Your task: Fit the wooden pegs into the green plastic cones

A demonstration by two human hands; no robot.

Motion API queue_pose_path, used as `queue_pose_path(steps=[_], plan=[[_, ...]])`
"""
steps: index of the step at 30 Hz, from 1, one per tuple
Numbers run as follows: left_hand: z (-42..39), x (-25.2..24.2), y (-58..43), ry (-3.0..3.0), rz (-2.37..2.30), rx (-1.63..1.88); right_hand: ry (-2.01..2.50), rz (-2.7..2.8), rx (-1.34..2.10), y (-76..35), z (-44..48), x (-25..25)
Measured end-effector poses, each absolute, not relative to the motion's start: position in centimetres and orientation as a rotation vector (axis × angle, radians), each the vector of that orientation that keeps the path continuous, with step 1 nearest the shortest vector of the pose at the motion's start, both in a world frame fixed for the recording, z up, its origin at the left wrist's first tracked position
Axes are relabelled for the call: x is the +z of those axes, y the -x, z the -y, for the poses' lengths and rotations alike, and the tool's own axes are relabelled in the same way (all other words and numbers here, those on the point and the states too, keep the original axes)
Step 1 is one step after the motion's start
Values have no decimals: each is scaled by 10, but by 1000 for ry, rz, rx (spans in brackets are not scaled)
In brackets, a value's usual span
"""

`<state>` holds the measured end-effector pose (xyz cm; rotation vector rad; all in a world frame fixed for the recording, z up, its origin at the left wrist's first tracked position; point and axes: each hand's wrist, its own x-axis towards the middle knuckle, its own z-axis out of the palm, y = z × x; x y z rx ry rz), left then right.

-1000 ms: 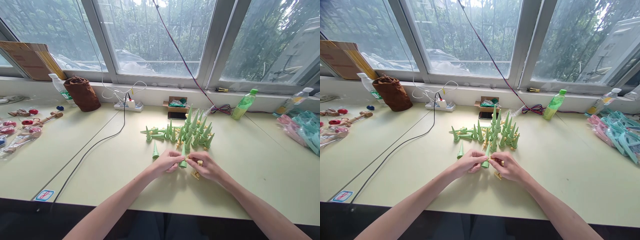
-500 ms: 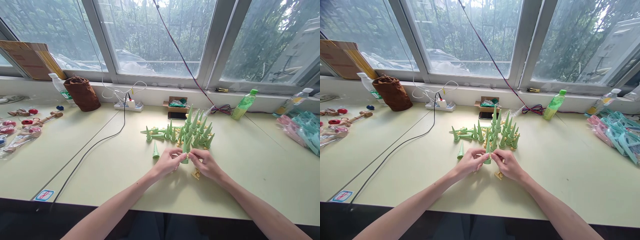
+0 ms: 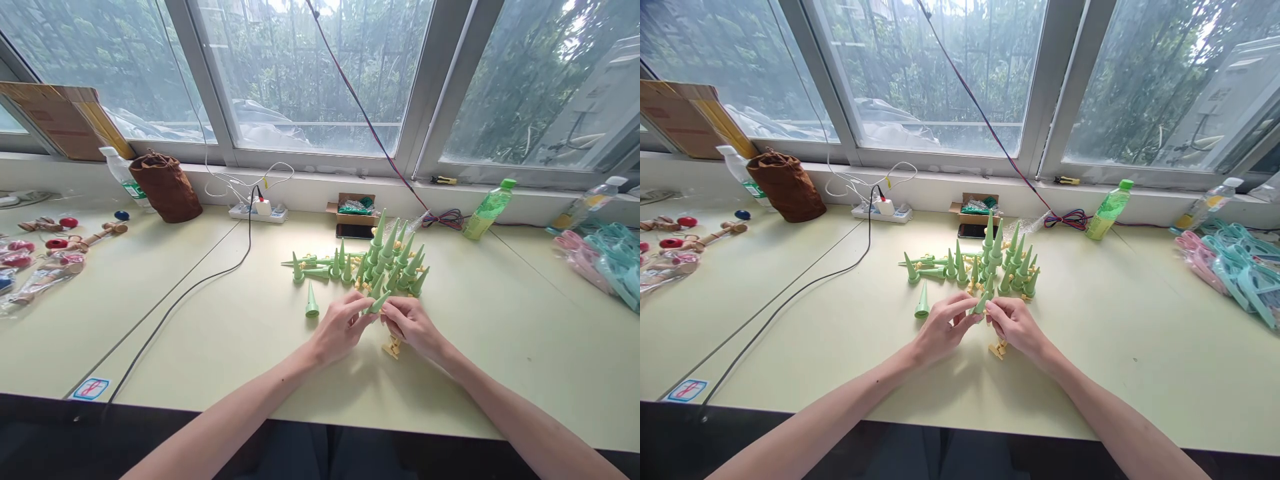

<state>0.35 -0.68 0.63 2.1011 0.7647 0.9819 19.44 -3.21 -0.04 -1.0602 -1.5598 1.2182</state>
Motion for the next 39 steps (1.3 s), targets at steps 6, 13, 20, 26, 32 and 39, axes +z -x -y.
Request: queue_pose_path(steps=[6,13,20,26,32,39], plan=[[3,6,-4,-1996,-775,969,1018,1404,1356,-192,30,1],[1,0,-6,-1801,-790,885,997,1456,1336,-193,31,5],[2,-1,-5,-1835,-796,893,1050,1541,1227,-194,33,8],[2,8,-2,-1783,-794,773,1086,1720,1033,-197,32,3],[0,13,4,-1664,-748,557,1115,1918,776,-197,34,3],[-6,6,8,-1626,-648,423,1089,2005,638,-194,35,2]])
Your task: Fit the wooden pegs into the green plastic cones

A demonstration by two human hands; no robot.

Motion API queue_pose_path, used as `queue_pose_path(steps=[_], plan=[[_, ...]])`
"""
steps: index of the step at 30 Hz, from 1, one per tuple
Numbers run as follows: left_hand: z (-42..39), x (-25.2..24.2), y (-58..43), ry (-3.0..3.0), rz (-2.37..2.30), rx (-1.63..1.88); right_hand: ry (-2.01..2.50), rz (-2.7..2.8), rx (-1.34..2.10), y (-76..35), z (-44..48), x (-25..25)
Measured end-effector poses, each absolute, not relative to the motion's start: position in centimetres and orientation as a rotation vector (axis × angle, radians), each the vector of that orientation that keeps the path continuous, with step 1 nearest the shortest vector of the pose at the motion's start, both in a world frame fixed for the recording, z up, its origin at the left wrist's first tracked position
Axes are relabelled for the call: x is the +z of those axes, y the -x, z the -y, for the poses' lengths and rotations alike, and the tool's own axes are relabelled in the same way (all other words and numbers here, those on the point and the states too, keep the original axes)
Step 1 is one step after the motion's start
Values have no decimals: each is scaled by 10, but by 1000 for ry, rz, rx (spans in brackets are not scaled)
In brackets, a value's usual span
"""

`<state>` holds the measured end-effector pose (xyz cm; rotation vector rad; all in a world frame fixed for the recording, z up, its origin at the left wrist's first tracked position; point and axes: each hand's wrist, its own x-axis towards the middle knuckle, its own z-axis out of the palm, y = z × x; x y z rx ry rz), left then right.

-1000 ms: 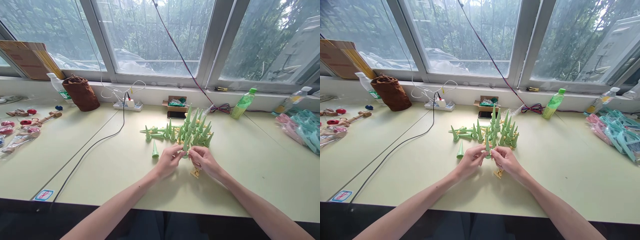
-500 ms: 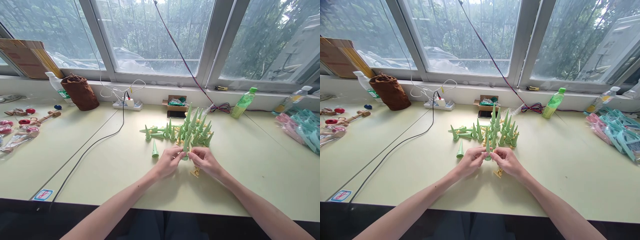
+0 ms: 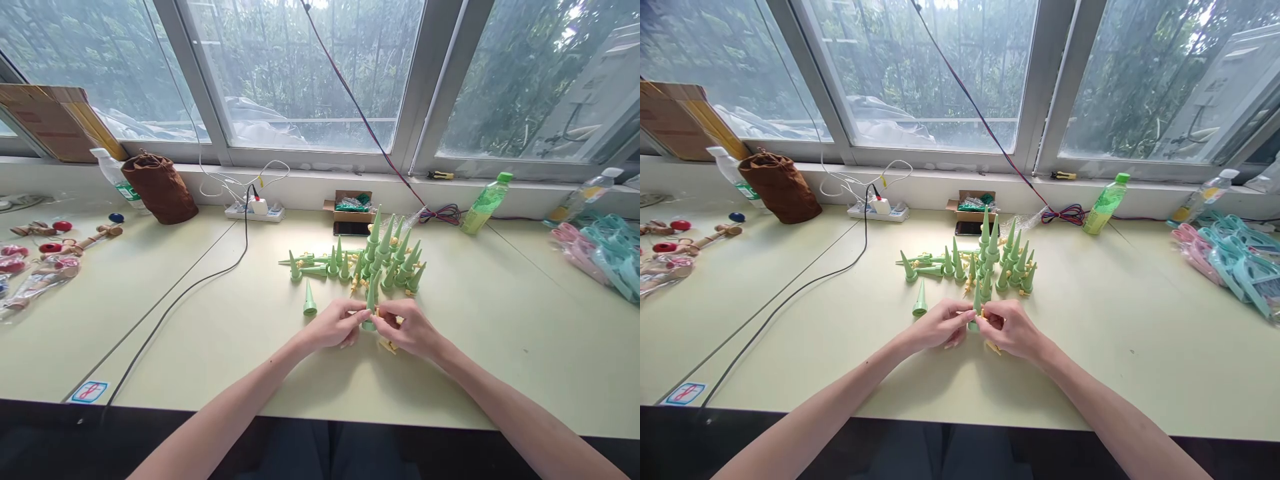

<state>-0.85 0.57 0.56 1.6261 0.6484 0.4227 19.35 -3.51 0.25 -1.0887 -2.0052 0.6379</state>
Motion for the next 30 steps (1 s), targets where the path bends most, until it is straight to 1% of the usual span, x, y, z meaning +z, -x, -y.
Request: queue_pose_path(steps=[10,20,24,30], plan=[[-7,16,11,-1629,-546,277,1024,2145,431,-189,37,-1],[-7,14,10,-1636,-551,273,1020,2137,405,-188,38,-1],[-7,13,8,-1648,-604,334,1026,2124,379,-190,35,-2],[-8,9,5,-1735,-706,586,1063,2083,360,-202,27,-4]])
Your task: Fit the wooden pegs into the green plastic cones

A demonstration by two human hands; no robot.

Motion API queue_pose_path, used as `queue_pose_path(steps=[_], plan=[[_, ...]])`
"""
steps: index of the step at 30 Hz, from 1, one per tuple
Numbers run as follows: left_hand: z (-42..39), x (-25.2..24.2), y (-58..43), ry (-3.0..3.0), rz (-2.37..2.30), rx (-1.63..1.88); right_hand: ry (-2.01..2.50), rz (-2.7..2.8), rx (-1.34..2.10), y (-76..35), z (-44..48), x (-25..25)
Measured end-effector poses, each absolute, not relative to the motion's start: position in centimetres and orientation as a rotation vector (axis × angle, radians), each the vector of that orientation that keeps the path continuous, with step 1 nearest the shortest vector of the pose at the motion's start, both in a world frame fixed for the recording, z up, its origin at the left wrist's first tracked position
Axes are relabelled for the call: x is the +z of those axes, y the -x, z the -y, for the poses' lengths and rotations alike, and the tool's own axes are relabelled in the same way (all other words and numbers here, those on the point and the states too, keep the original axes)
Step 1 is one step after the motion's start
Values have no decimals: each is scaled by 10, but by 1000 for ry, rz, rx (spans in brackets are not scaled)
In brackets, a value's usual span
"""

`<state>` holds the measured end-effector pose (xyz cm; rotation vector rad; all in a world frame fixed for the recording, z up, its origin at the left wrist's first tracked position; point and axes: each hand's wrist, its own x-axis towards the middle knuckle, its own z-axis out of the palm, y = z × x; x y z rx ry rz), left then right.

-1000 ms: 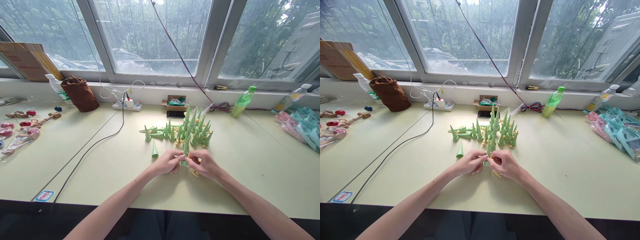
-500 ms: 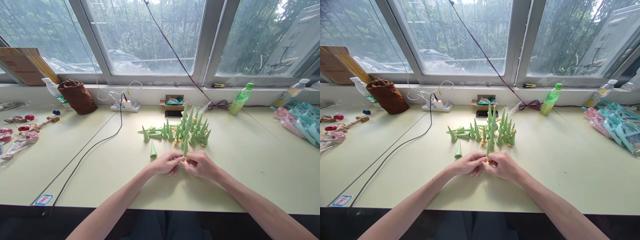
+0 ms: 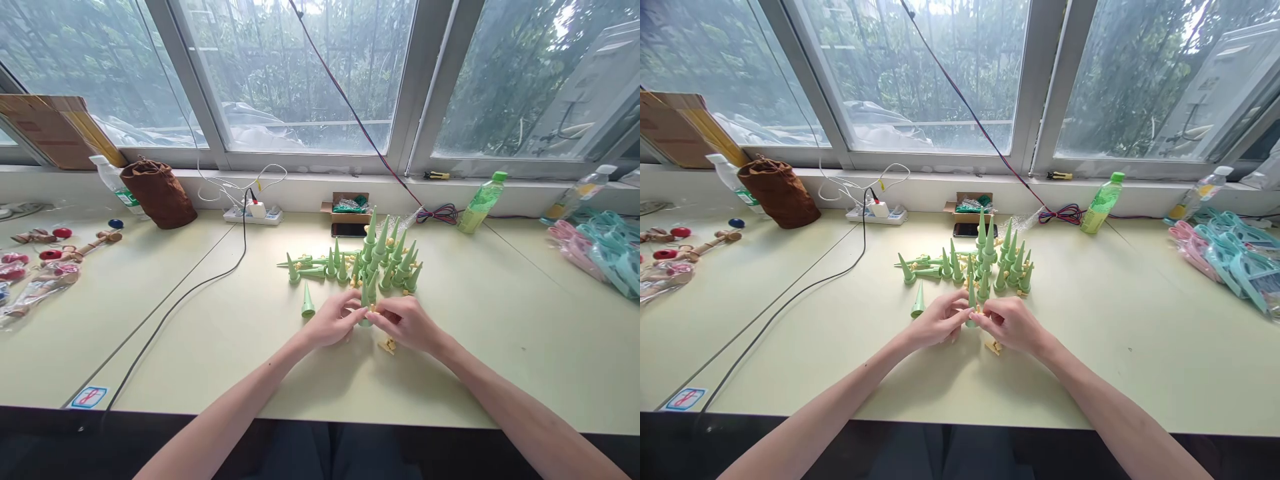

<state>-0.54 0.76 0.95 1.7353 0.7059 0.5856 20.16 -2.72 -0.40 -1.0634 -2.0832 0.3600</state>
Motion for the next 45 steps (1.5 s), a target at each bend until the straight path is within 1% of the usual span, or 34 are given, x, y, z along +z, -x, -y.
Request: queue_pose_path(steps=[4,9,18,26,38,45], plan=[[-7,9,5,-1967,-831,758,1108,2046,373,-210,21,-2],[-8,5,6,-2046,-960,837,1165,2009,364,-218,16,-1],[-8,-1,4,-2089,-1012,762,1220,2030,335,-225,12,-3],[-9,1,5,-2159,-1137,795,1256,2099,269,-231,13,3],[-8,3,6,-2132,-1121,854,1336,2330,232,-230,15,4],[-8,4,6,-2135,-1089,838,1330,2353,242,-229,16,5]])
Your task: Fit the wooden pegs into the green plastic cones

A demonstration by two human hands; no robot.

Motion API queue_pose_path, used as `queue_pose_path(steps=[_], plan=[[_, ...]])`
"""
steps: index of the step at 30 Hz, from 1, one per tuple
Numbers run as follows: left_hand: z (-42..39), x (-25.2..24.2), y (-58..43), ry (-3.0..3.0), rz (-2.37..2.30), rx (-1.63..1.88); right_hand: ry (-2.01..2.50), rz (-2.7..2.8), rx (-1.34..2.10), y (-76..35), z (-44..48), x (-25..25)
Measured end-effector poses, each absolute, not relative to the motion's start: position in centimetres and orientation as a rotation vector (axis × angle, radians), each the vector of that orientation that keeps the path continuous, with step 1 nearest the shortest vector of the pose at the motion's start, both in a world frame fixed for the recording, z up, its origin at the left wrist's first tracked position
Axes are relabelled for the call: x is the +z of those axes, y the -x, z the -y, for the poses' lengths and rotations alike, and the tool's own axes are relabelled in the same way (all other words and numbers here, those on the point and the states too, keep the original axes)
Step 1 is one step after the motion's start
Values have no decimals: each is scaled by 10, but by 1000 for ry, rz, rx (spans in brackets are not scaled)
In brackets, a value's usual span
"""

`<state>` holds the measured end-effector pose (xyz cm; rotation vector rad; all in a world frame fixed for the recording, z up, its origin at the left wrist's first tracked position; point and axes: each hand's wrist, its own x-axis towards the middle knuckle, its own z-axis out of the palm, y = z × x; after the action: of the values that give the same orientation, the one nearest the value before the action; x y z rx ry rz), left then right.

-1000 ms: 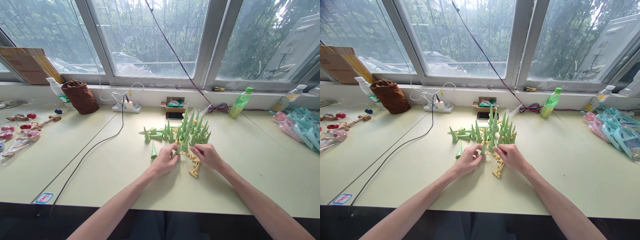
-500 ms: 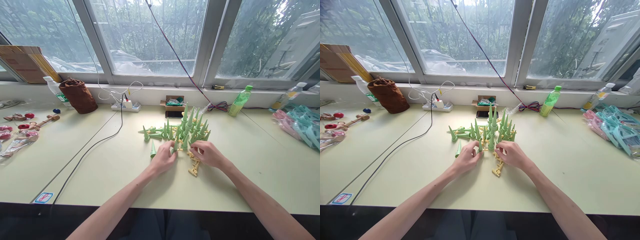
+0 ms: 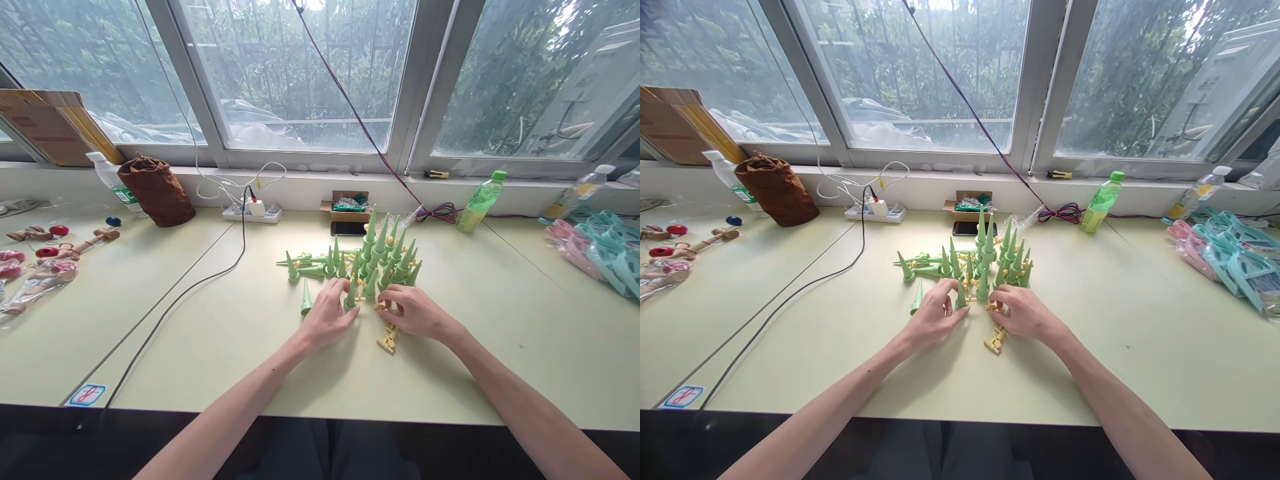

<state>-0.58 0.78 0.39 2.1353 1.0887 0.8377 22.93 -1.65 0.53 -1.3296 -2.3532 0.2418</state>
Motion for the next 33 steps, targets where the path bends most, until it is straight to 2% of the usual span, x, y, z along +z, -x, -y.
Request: queue_pose_path(steps=[23,33], plan=[[-7,5,5,-2086,-1005,827,1195,2180,344,-224,17,4],[-7,5,5,-2033,-985,815,1122,1896,735,-216,18,5]])
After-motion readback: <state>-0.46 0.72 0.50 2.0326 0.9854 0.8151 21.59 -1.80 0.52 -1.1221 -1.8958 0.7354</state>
